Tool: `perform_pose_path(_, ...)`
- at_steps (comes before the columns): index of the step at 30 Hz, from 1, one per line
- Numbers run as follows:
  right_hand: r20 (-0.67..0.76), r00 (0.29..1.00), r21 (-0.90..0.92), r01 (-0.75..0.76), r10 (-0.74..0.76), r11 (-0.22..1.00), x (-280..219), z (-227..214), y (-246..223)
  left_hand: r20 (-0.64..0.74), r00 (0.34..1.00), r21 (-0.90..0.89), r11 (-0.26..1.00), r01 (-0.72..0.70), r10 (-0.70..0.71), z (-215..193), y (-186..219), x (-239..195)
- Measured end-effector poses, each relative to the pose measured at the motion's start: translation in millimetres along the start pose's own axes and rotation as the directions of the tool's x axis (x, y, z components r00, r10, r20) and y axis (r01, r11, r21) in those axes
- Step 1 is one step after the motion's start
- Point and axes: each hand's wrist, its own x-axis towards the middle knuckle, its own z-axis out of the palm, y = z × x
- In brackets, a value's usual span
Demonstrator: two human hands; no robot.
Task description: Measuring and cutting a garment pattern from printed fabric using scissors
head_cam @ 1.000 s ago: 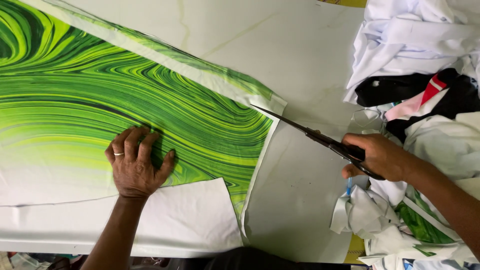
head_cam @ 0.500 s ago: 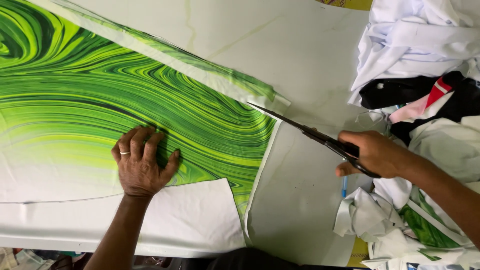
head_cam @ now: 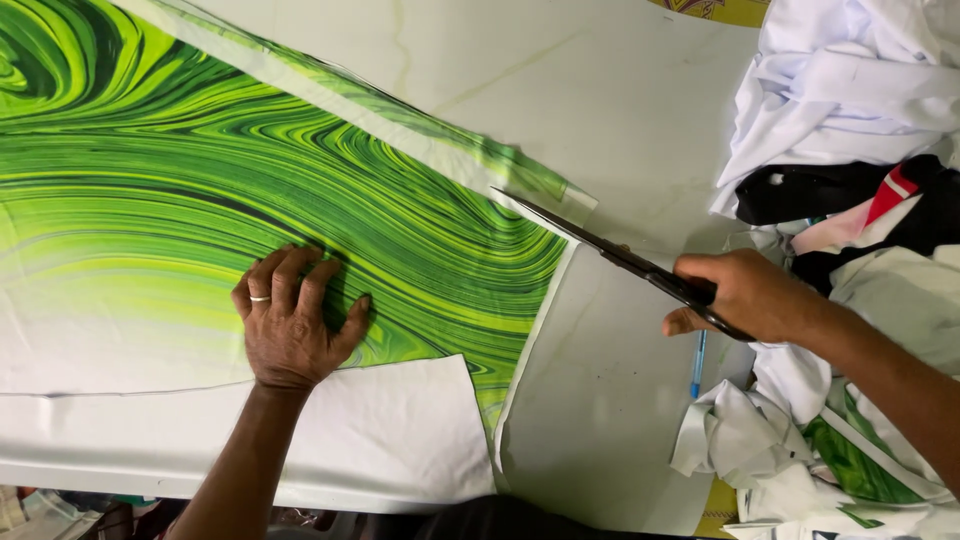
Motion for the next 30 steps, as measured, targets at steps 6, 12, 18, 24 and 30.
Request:
perform_pose_path(6, 0.022, 1.0, 0.005, 0.01, -0.01, 1.0, 20.3, -0.7, -20.6, -0.032, 0.999, -0.008, 1.0, -0.002, 0.002, 11.4, -6.2, -7.0)
perform_pose_path(12, -0.077, 0.996, 0.071, 0.047, -0.042, 0.996, 23.1, 5.9, -7.3, -0.063, 0.998, -0.021, 1.0, 0.008, -0.009, 14.8, -7.8, -8.5)
perform_pose_path(18, -0.061, 0.996, 0.026, 0.059, -0.058, 0.998, 30.2, 3.6, -29.4, -0.085, 0.996, -0.007, 1.0, 0.002, -0.003, 16.7, -8.5, -9.9)
perform_pose_path(24, -0.068, 0.994, -0.007, 0.081, -0.082, 0.997, 34.2, 0.8, -59.1, -0.097, 0.995, -0.017, 1.0, -0.001, -0.001, 14.9, -8.1, -8.1)
perform_pose_path(30, -0.134, 0.987, -0.034, 0.084, -0.088, 0.996, 28.3, 2.3, -59.7, -0.065, 0.998, -0.044, 0.999, 0.02, -0.022, 3.2, -5.1, -2.7)
